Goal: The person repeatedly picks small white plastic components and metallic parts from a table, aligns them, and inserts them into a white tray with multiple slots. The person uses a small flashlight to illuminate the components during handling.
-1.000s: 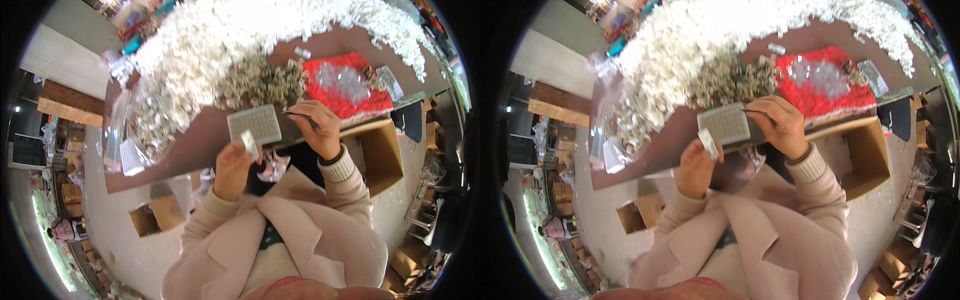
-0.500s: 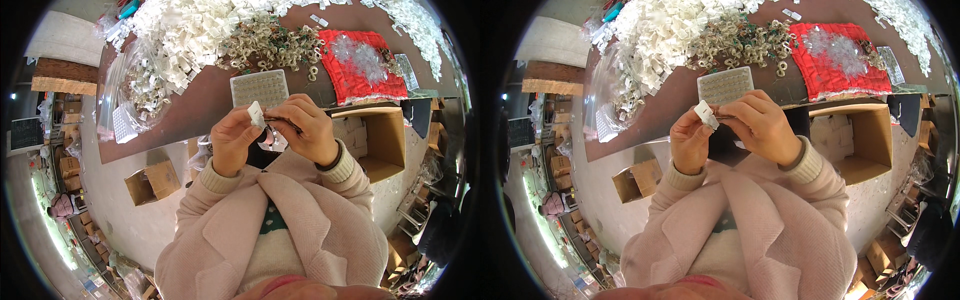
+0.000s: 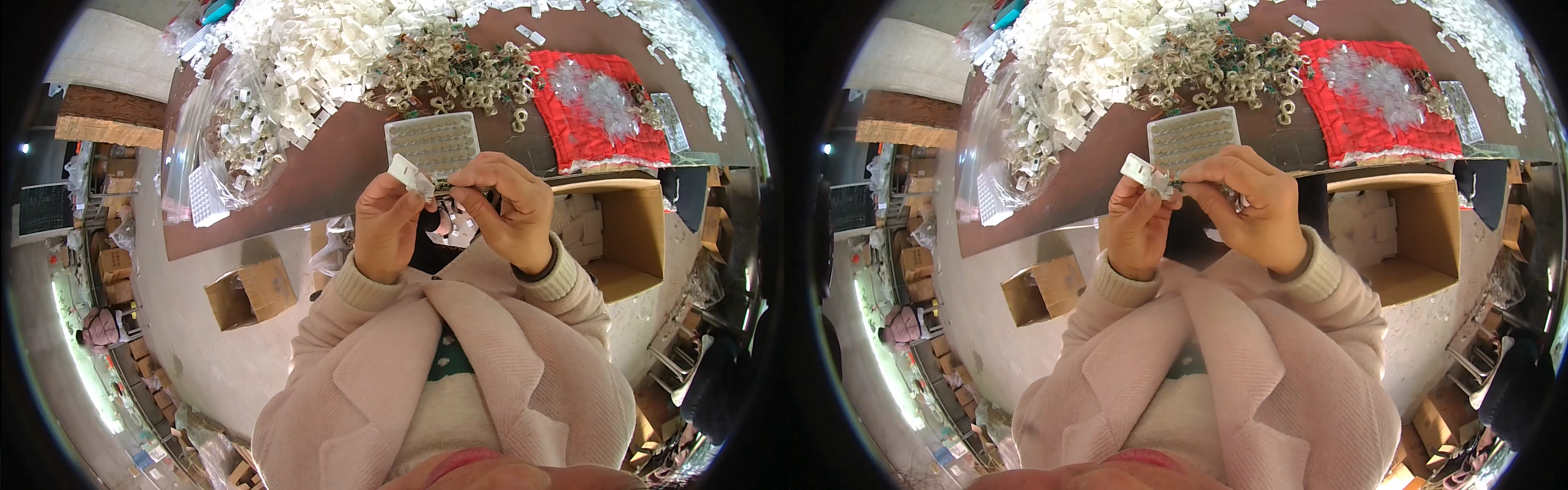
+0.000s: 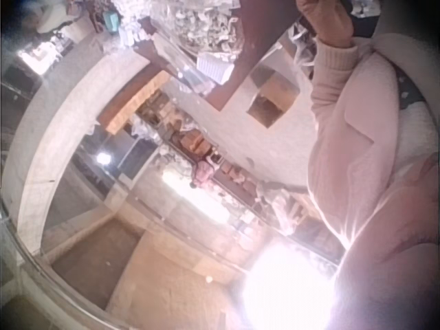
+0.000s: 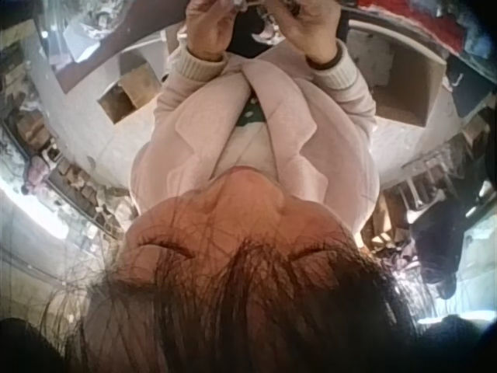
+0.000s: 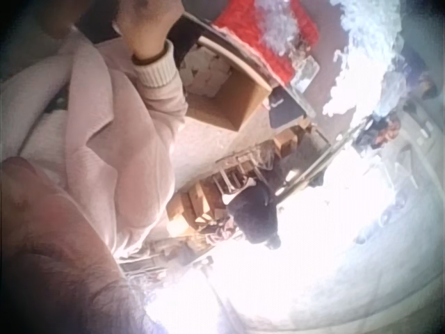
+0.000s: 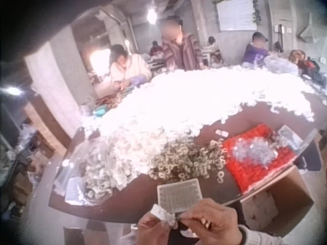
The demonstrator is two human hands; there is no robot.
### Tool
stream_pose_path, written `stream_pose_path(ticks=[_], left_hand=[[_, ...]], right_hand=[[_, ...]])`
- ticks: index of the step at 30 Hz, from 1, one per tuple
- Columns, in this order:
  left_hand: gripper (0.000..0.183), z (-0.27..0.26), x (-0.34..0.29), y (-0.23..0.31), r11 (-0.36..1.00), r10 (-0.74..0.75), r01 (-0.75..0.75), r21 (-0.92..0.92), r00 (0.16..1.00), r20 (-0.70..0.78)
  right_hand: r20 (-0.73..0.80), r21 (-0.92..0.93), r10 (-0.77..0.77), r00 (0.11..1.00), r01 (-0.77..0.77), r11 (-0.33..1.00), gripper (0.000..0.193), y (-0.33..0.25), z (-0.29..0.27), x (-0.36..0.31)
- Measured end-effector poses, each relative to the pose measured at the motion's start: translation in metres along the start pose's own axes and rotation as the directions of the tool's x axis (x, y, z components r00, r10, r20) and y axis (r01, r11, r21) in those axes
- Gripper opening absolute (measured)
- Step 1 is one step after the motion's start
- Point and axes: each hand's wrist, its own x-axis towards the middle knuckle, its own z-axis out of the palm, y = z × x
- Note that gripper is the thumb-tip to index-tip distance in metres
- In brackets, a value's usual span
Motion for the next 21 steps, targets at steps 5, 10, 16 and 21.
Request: stream_pose_path(ticks=[5, 10, 16, 21], left_hand=[[0.025, 0.014, -0.001, -0.005, 0.981, 0.139, -0.127, 0.147, 0.987, -0.075], [0.025, 0.015, -0.001, -0.002, 0.945, 0.195, -0.183, 0.271, 0.981, -0.018], [0.023, 0.004, -0.004, -0.01, 0.903, 0.341, -0.336, 0.267, 0.94, 0.032], [0.022, 0.006, -0.005, -0.019, 0.851, 0.447, -0.412, 0.326, 0.894, -0.036]], right_hand=[[0.027, 0.068, 0.124, 0.992, -0.125, 0.99, 0.02, -0.005, 0.007, -0.006], [0.027, 0.143, 0.142, 0.99, -0.144, 0.979, 0.021, -0.002, 0.011, -0.008], [0.133, 0.255, 0.24, 0.962, -0.267, 0.929, 0.026, 0.0, 0.01, -0.012], [0.045, 0.062, 0.07, 0.997, -0.072, 0.995, 0.028, 0.001, 0.021, -0.016]])
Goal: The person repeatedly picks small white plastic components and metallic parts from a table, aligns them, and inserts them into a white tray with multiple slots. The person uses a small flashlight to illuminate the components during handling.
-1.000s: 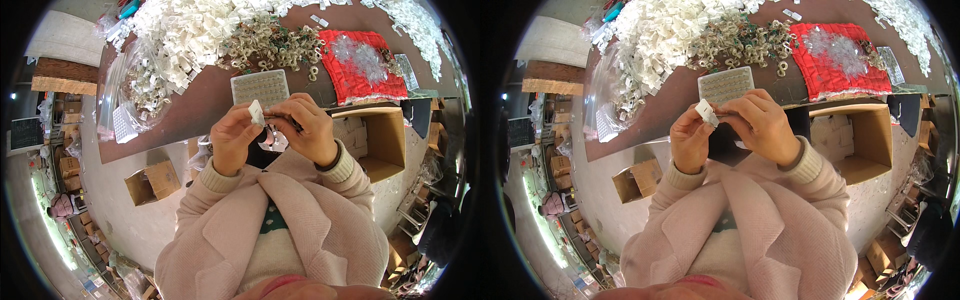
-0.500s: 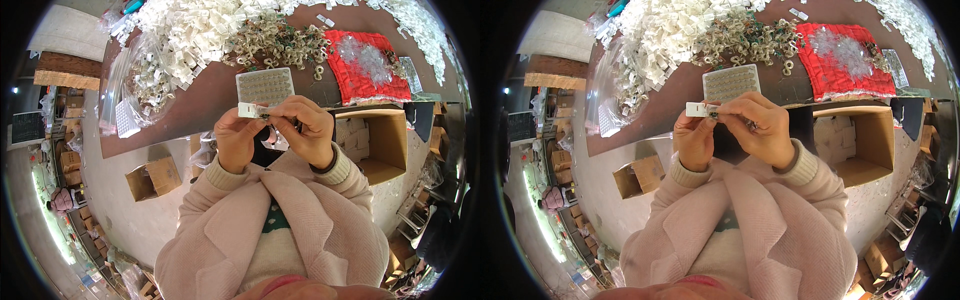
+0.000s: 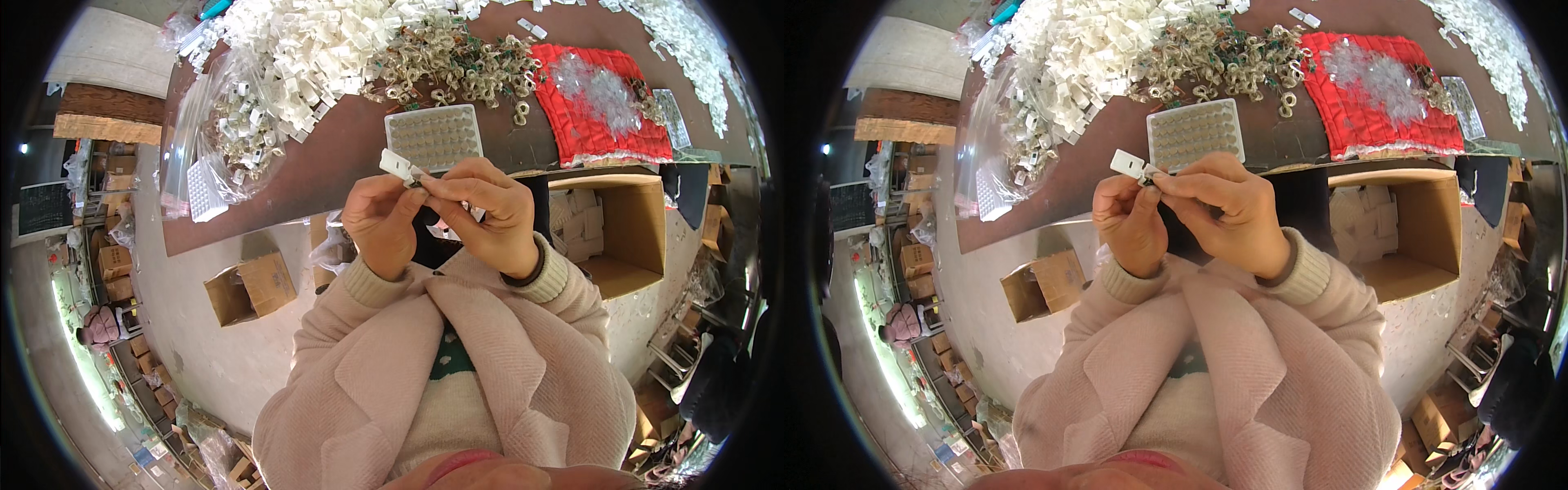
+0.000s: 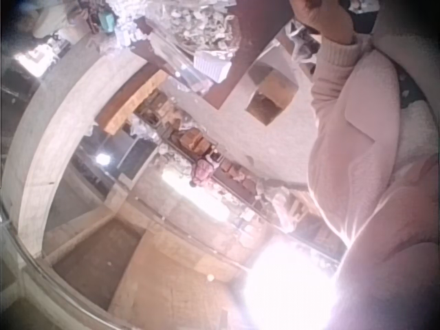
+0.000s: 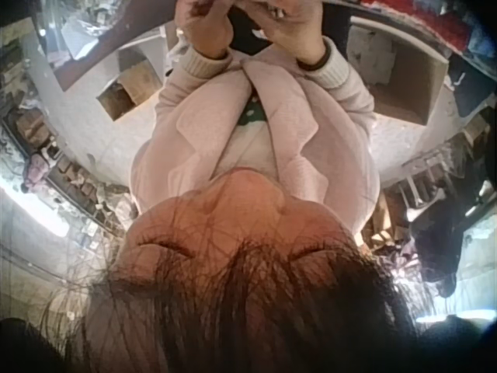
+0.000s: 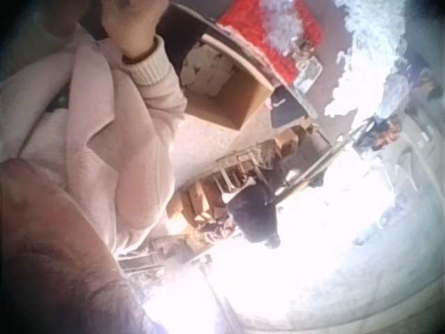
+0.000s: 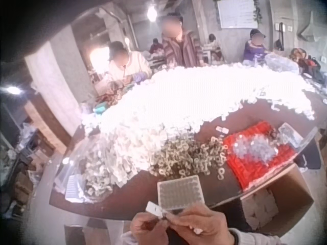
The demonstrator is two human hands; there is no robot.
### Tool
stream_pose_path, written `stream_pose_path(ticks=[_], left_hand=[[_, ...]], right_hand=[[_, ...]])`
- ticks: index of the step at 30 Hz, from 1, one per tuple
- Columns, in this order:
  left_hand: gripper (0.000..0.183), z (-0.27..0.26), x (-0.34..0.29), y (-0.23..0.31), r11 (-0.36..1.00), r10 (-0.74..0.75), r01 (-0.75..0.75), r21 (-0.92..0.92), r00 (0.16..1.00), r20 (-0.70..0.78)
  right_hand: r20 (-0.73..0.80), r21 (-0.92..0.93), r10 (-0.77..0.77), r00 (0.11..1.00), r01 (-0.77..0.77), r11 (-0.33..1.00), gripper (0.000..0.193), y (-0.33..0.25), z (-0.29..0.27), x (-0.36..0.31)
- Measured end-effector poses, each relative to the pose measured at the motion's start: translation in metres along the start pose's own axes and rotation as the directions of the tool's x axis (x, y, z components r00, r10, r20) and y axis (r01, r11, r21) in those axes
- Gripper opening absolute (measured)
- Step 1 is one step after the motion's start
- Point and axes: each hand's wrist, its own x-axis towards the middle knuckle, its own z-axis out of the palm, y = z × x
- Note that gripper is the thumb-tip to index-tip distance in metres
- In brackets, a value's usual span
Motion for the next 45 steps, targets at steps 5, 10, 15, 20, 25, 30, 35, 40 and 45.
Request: stream_pose_path(ticks=[5, 10, 15, 20, 25, 30, 35, 40, 45], left_hand=[[0.02, 0.003, -0.003, -0.002, 0.997, 0.042, -0.039, 0.06, 0.998, -0.055], [0.025, 0.0, -0.003, 0.0, 0.985, 0.105, -0.109, 0.137, 0.994, 0.038], [0.019, 0.005, -0.006, 0.006, 0.999, -0.02, 0.02, -0.025, 1.0, -0.02], [0.016, 0.006, -0.005, 0.008, 0.995, -0.072, 0.063, -0.082, 0.991, -0.111], [0.016, -0.002, -0.012, 0.007, 0.996, -0.08, 0.075, -0.04, 0.989, -0.126], [0.014, -0.018, -0.015, 0.005, 0.962, -0.265, 0.252, -0.102, 0.953, -0.147], [0.014, -0.046, -0.015, 0.011, 0.946, -0.298, 0.278, -0.164, 0.947, -0.118], [0.011, -0.058, -0.019, 0.007, 0.941, -0.319, 0.297, -0.164, 0.939, -0.128], [0.012, -0.054, -0.02, 0.0, 0.902, -0.404, 0.38, -0.205, 0.91, -0.092]], right_hand=[[-0.013, 0.024, 0.101, 0.995, -0.101, 0.995, 0.03, -0.004, 0.005, 0.0], [-0.048, 0.123, 0.218, 0.975, -0.211, 0.97, 0.026, -0.011, 0.003, 0.0], [0.013, 0.337, 0.336, 0.942, -0.32, 0.885, 0.022, -0.005, 0.006, 0.003], [-0.005, 0.167, 0.232, 0.973, -0.228, 0.959, 0.023, -0.004, 0.014, 0.0], [0.061, -0.276, -0.159, 0.985, 0.169, 0.946, 0.023, 0.002, 0.013, -0.002], [0.077, -0.2, 0.027, 0.997, -0.011, 0.98, 0.026, 0.008, 0.017, -0.011], [-0.119, -0.45, 0.014, 0.993, -0.066, 0.89, 0.021, 0.032, -0.019, 0.006], [-0.119, -0.528, 0.039, 0.992, -0.097, 0.844, 0.018, 0.05, -0.036, 0.001], [-0.057, -0.593, 0.039, 0.998, -0.065, 0.802, 0.016, 0.061, -0.027, -0.002]])
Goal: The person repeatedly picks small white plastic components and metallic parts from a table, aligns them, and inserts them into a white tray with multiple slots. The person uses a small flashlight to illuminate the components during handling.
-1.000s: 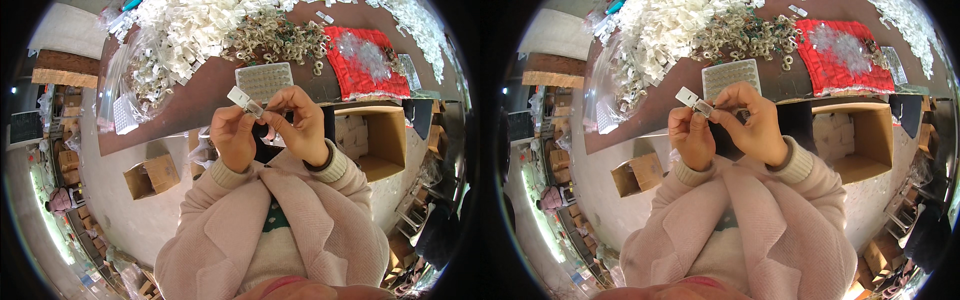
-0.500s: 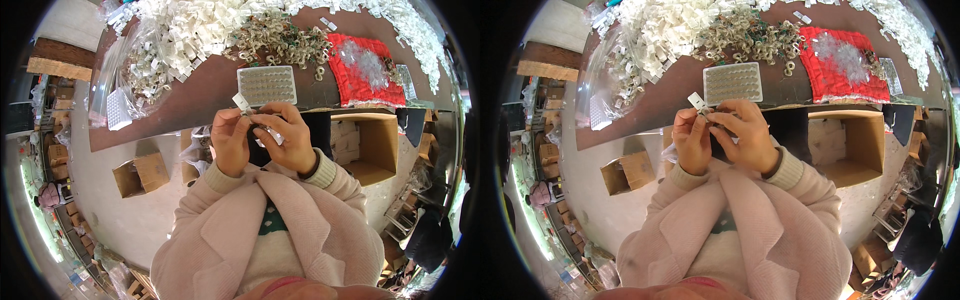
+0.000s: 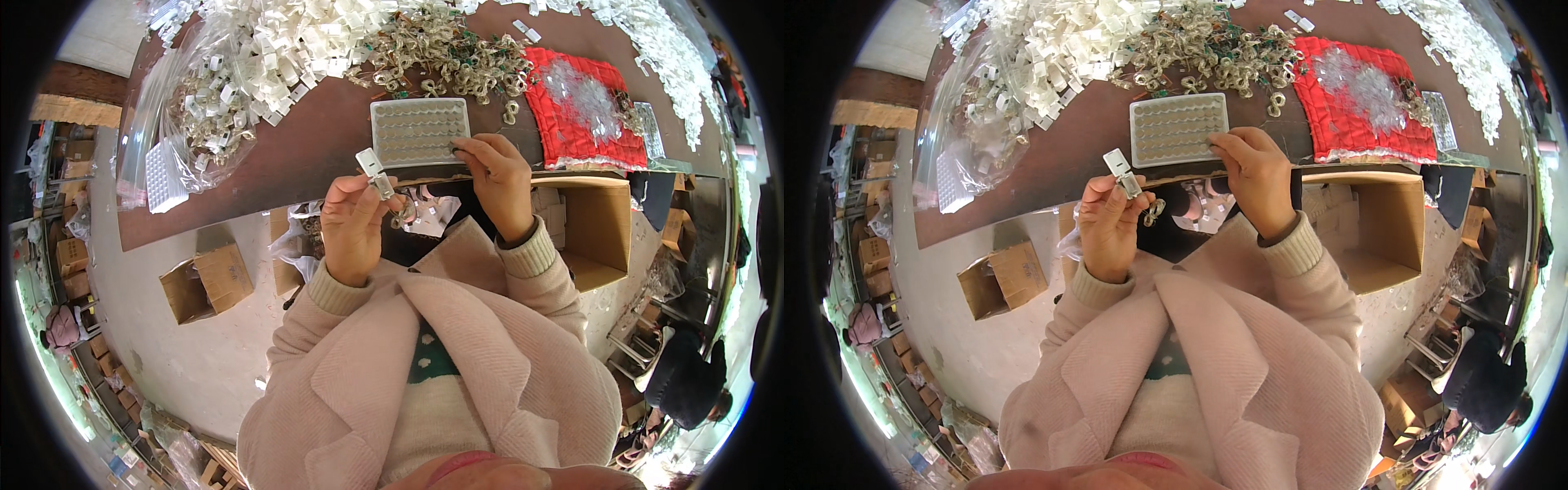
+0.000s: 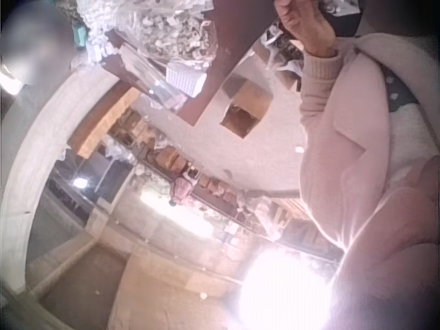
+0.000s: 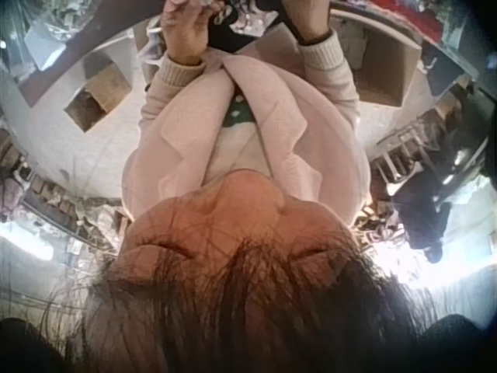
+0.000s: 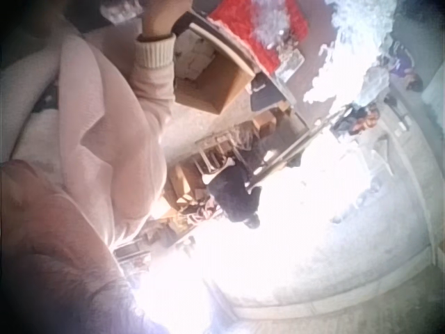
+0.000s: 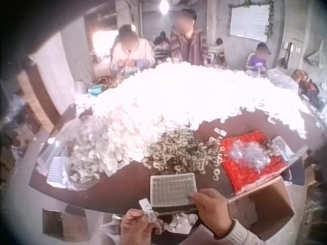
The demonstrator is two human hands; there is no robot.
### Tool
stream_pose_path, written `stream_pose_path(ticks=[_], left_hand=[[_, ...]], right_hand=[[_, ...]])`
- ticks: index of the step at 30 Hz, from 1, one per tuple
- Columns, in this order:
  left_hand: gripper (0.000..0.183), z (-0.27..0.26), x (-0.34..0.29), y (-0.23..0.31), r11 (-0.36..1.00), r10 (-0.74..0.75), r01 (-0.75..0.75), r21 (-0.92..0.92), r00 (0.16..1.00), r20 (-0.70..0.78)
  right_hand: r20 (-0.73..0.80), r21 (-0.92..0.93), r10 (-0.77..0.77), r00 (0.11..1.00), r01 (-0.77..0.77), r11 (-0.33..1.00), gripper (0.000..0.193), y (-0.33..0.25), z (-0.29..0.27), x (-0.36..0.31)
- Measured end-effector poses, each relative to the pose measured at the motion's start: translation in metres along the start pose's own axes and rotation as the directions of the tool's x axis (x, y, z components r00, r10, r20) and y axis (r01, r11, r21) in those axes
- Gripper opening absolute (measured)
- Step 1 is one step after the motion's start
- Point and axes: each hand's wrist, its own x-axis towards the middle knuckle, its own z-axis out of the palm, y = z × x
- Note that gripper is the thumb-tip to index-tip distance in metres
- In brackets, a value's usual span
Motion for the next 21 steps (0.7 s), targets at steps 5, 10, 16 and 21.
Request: stream_pose_path(ticks=[5, 10, 16, 21], left_hand=[[0.015, 0.005, 0.003, -0.004, 0.998, -0.049, 0.05, -0.034, 0.998, 0.033], [0.016, 0.012, 0.01, -0.009, 0.992, -0.108, 0.113, -0.054, 0.99, 0.086], [0.016, 0.028, 0.01, -0.016, 0.996, -0.053, 0.062, -0.062, 0.989, 0.136], [0.016, 0.036, 0.006, -0.013, 1.0, 0.004, -0.004, -0.001, 0.997, 0.072]], right_hand=[[0.063, -0.038, 0.018, 0.998, -0.016, 0.999, 0.015, 0.002, 0.001, 0.002], [0.099, -0.057, 0.024, 0.995, -0.018, 0.998, 0.015, -0.01, -0.005, 0.009], [0.054, 0.194, -0.149, 0.987, 0.136, 0.971, 0.02, -0.049, -0.015, 0.001], [0.114, 0.202, -0.172, 0.978, 0.147, 0.968, 0.024, -0.061, -0.015, -0.001]])
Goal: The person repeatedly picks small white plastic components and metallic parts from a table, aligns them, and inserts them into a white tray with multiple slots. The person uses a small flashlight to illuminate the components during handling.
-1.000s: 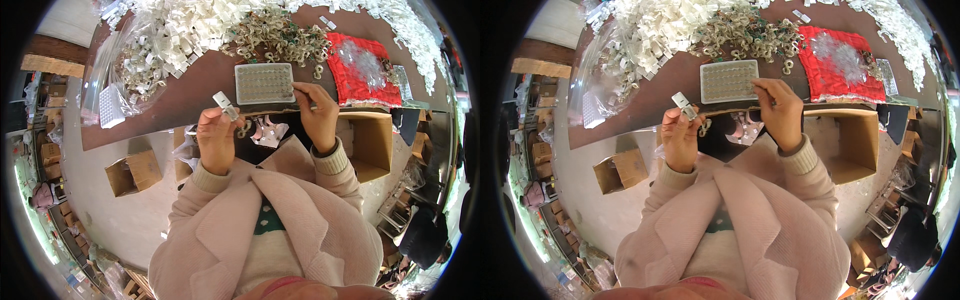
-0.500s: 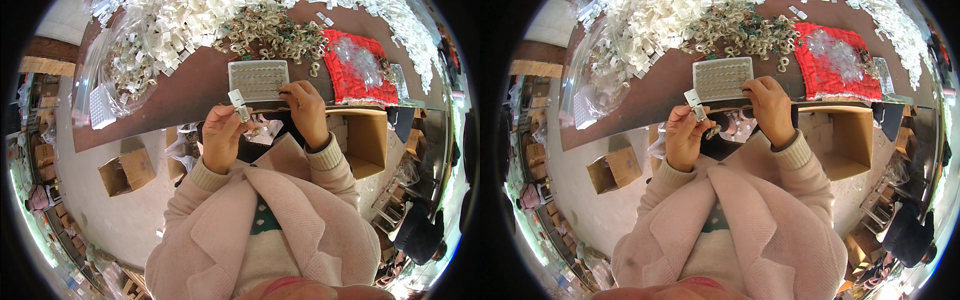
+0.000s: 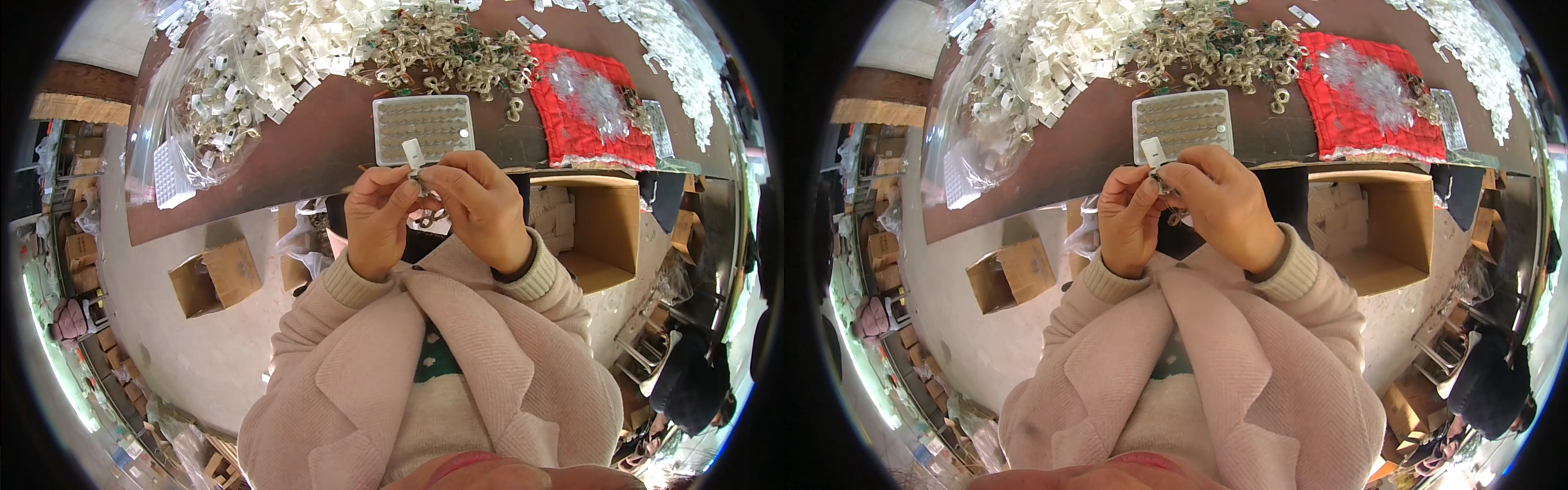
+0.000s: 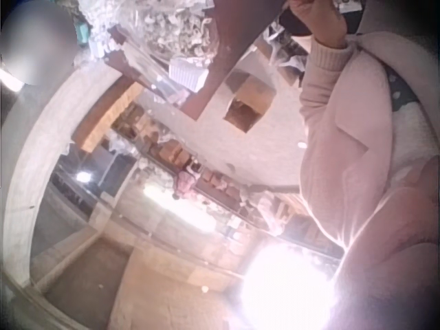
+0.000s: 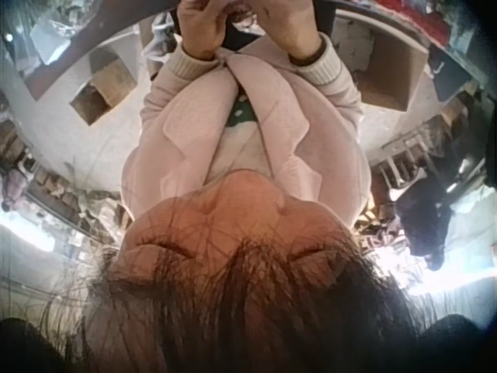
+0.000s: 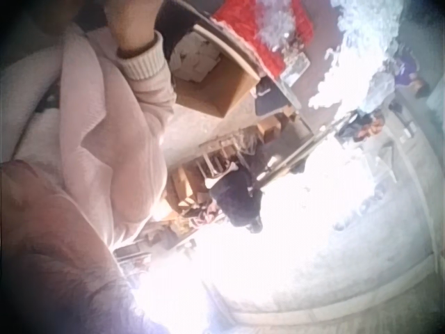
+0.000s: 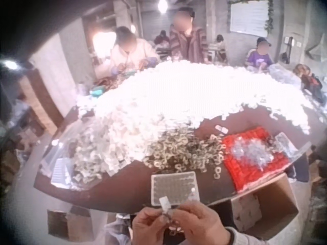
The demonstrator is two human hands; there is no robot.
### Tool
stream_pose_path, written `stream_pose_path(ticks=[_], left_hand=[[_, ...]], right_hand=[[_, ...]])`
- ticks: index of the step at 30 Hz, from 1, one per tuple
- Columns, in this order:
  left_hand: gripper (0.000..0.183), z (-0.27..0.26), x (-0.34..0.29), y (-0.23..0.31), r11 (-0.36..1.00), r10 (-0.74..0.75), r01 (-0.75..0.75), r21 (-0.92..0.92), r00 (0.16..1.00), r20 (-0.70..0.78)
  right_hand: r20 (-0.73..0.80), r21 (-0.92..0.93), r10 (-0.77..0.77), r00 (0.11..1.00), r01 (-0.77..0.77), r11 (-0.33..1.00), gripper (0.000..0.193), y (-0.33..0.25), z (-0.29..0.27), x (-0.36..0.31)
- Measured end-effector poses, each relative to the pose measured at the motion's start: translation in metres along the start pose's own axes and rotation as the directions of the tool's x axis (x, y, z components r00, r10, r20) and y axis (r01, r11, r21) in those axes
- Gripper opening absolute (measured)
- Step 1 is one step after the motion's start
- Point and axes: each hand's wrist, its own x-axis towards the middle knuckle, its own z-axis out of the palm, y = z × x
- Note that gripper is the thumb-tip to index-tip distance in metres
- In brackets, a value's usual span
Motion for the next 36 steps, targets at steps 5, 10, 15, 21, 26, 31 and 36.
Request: stream_pose_path(ticks=[5, 10, 15, 21, 26, 31, 36], left_hand=[[0.015, 0.0, 0.0, 0.004, 0.99, -0.085, 0.088, -0.111, 0.996, 0.034], [0.015, -0.001, -0.001, 0.0, 0.984, -0.119, 0.119, -0.136, 0.993, 0.011], [0.013, -0.013, 0.0, -0.004, 0.976, -0.129, 0.122, -0.182, 0.991, -0.024], [0.012, -0.029, -0.003, -0.001, 0.982, -0.144, 0.132, -0.137, 0.986, -0.081], [0.012, -0.029, -0.001, -0.001, 0.98, -0.151, 0.144, -0.14, 0.988, -0.044], [0.014, -0.025, 0.002, 0.0, 0.978, -0.165, 0.161, -0.134, 0.986, -0.022], [0.016, -0.02, 0.005, -0.002, 0.973, -0.18, 0.178, -0.145, 0.984, 0.004]], right_hand=[[-0.095, 0.001, -0.065, 0.993, 0.065, 0.998, 0.024, 0.003, 0.006, 0.001], [-0.061, -0.02, -0.152, 0.986, 0.152, 0.988, 0.028, 0.009, 0.006, 0.001], [-0.035, -0.012, -0.057, 0.998, 0.057, 0.998, 0.027, 0.015, 0.005, -0.008], [-0.155, -0.179, 0.062, 0.986, -0.09, 0.98, 0.023, 0.052, 0.006, -0.006], [-0.036, -0.399, -0.067, 0.997, 0.047, 0.916, 0.025, 0.062, 0.015, -0.007], [-0.026, -0.394, 0.047, 0.999, -0.053, 0.918, 0.017, 0.059, 0.013, -0.003], [-0.023, -0.251, 0.076, 0.997, -0.08, 0.965, 0.019, 0.05, 0.012, 0.004]])
